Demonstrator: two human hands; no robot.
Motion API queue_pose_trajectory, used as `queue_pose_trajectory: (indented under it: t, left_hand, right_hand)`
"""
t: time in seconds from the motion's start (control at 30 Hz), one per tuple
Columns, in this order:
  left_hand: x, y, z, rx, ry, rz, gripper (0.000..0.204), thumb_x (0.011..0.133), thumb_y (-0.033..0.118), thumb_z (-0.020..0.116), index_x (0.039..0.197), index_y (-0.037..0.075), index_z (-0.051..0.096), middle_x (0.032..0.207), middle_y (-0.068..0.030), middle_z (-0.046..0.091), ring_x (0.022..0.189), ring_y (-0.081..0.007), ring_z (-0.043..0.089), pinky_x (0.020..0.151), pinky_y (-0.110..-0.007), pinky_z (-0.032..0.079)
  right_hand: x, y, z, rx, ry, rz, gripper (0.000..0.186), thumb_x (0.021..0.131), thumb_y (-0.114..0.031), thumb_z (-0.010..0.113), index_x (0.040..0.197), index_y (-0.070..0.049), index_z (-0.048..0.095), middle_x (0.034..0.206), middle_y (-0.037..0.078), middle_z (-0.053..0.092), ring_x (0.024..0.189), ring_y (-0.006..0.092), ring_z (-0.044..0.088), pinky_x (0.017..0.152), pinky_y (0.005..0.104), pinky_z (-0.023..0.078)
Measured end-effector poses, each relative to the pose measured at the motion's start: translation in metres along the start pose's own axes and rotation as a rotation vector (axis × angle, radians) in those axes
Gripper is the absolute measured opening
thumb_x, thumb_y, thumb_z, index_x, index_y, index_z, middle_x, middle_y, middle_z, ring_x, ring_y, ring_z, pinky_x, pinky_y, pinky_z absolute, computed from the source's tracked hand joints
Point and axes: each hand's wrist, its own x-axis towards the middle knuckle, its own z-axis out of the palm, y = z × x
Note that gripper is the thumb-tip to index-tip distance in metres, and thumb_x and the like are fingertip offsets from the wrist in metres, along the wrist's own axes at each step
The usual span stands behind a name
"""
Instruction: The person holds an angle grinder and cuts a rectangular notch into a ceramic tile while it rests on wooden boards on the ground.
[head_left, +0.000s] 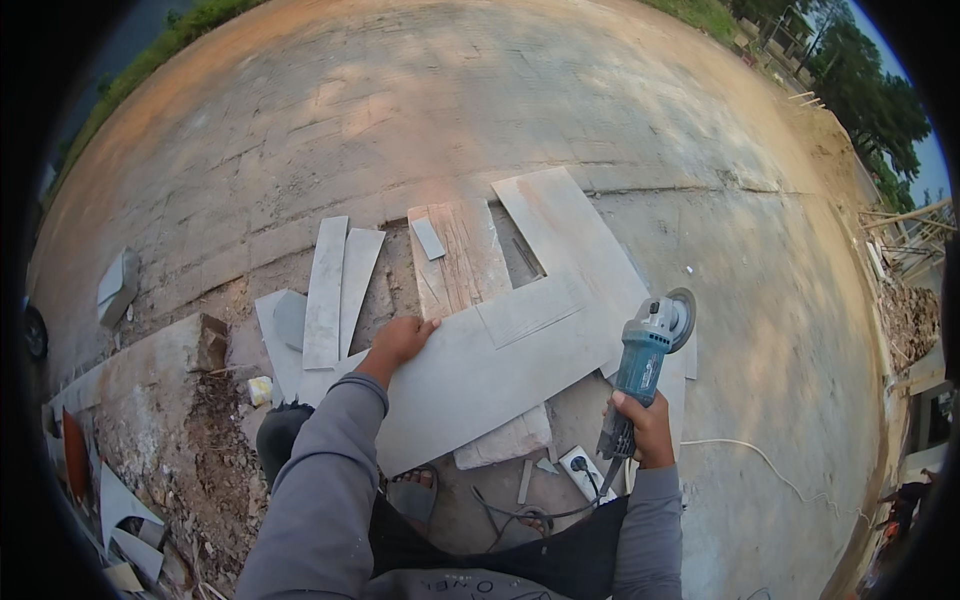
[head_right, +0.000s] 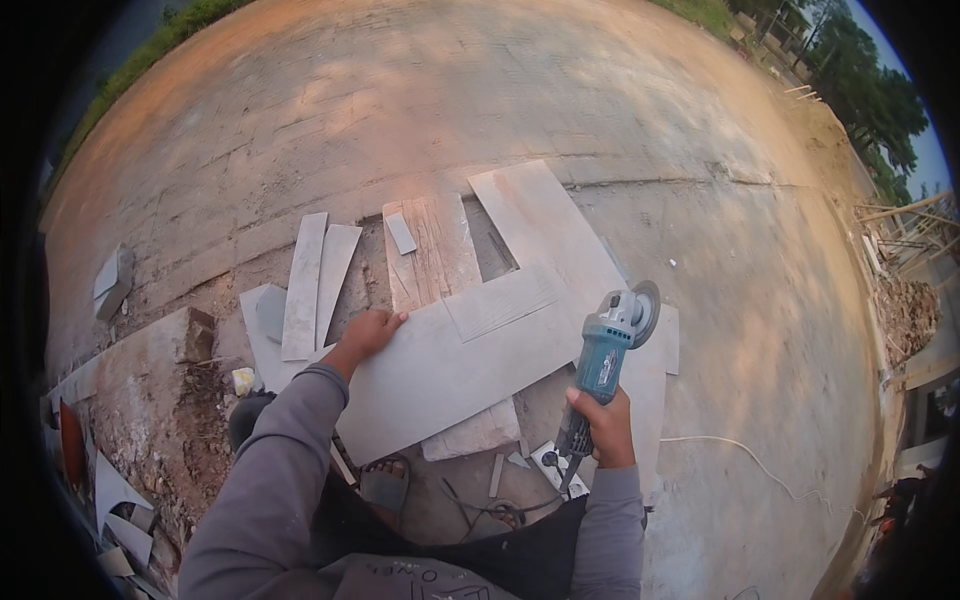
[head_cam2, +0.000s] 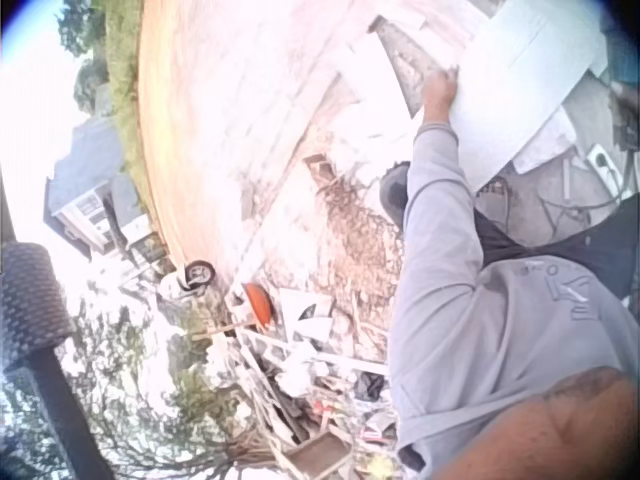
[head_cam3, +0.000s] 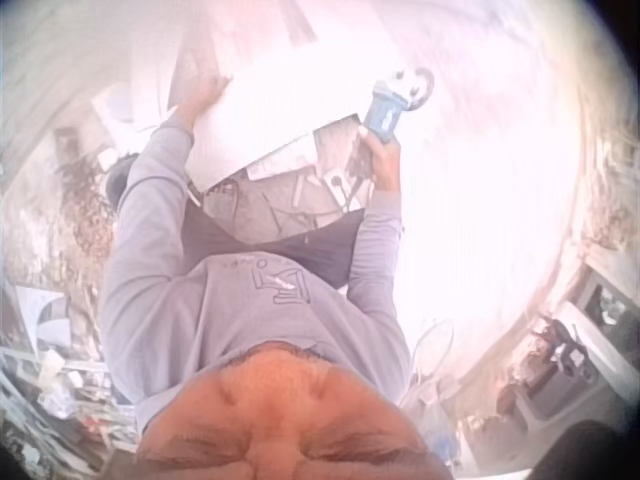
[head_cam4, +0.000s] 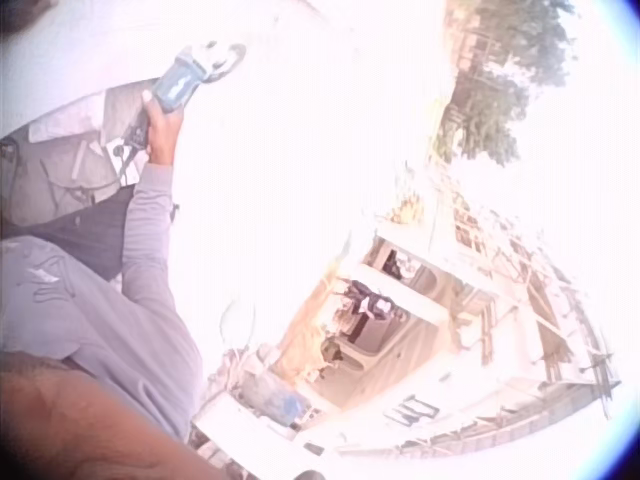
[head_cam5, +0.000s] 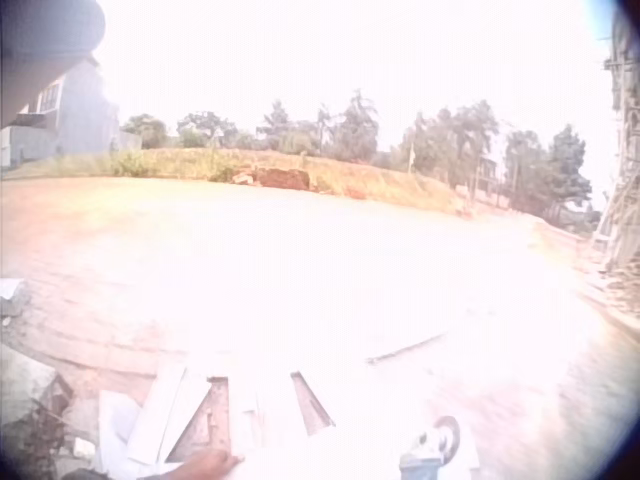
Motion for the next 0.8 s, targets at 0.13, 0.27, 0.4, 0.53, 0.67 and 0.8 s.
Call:
queue_pose_trajectory:
  t: [0.13,0.27,0.4,0.53,0.67,0.8]
  left_hand:
    - [0.009,0.001,-0.002,0.066,0.009,0.071,0.063,0.090,0.061,0.050,0.097,0.001,0.068,0.095,-0.0229,0.068,0.092,-0.0388,0.066,0.082,-0.047,0.049]
    - [0.007,0.002,0.000,0.104,0.110,0.018,0.068,0.082,0.061,0.063,0.110,-0.001,0.060,0.097,-0.0234,0.068,0.094,-0.0378,0.066,0.082,-0.047,0.050]
    - [0.008,-0.026,0.009,0.174,0.298,0.010,0.072,0.078,0.057,0.070,0.120,0.001,0.053,0.105,-0.0224,0.064,0.100,-0.0371,0.063,0.085,-0.045,0.049]
    - [0.009,-0.037,0.024,0.053,0.545,-0.179,0.066,0.080,0.051,0.070,0.121,0.001,0.054,0.112,-0.0196,0.061,0.109,-0.0356,0.058,0.096,-0.046,0.042]
    - [0.002,-0.034,0.026,0.117,0.383,-0.033,0.061,0.085,0.054,0.062,0.116,0.001,0.061,0.114,-0.0210,0.062,0.112,-0.0337,0.057,0.104,-0.051,0.030]
    - [0.001,-0.042,0.039,0.118,0.216,-0.050,0.065,0.088,0.062,0.051,0.106,0.001,0.068,0.102,-0.0219,0.067,0.103,-0.0338,0.062,0.105,-0.054,0.026]
  right_hand:
    - [0.002,-0.001,-0.003,-0.004,0.002,0.021,0.032,0.078,-0.019,0.074,0.096,0.001,0.058,0.078,0.010,0.064,0.066,0.0179,0.064,0.061,0.0309,0.054]
    - [0.007,0.004,0.002,0.004,0.003,0.015,0.032,0.077,-0.020,0.075,0.096,-0.001,0.059,0.079,0.008,0.063,0.066,0.0161,0.063,0.062,0.0297,0.052]
    - [0.009,0.004,0.010,-0.014,-0.019,0.019,0.030,0.075,-0.018,0.077,0.096,-0.003,0.060,0.083,0.004,0.063,0.071,0.0125,0.059,0.066,0.0273,0.048]
    - [0.013,-0.003,0.027,-0.011,-0.056,0.013,0.032,0.074,-0.017,0.078,0.096,-0.002,0.060,0.083,0.003,0.062,0.072,0.0116,0.059,0.067,0.0264,0.047]
    - [0.033,0.005,0.040,-0.043,-0.115,-0.015,0.032,0.075,-0.018,0.078,0.096,-0.003,0.059,0.082,0.004,0.061,0.070,0.0118,0.059,0.063,0.0266,0.047]
    - [0.037,0.000,0.071,-0.093,-0.161,-0.003,0.033,0.074,-0.020,0.079,0.094,-0.002,0.060,0.081,0.003,0.061,0.070,0.0117,0.058,0.064,0.0266,0.047]
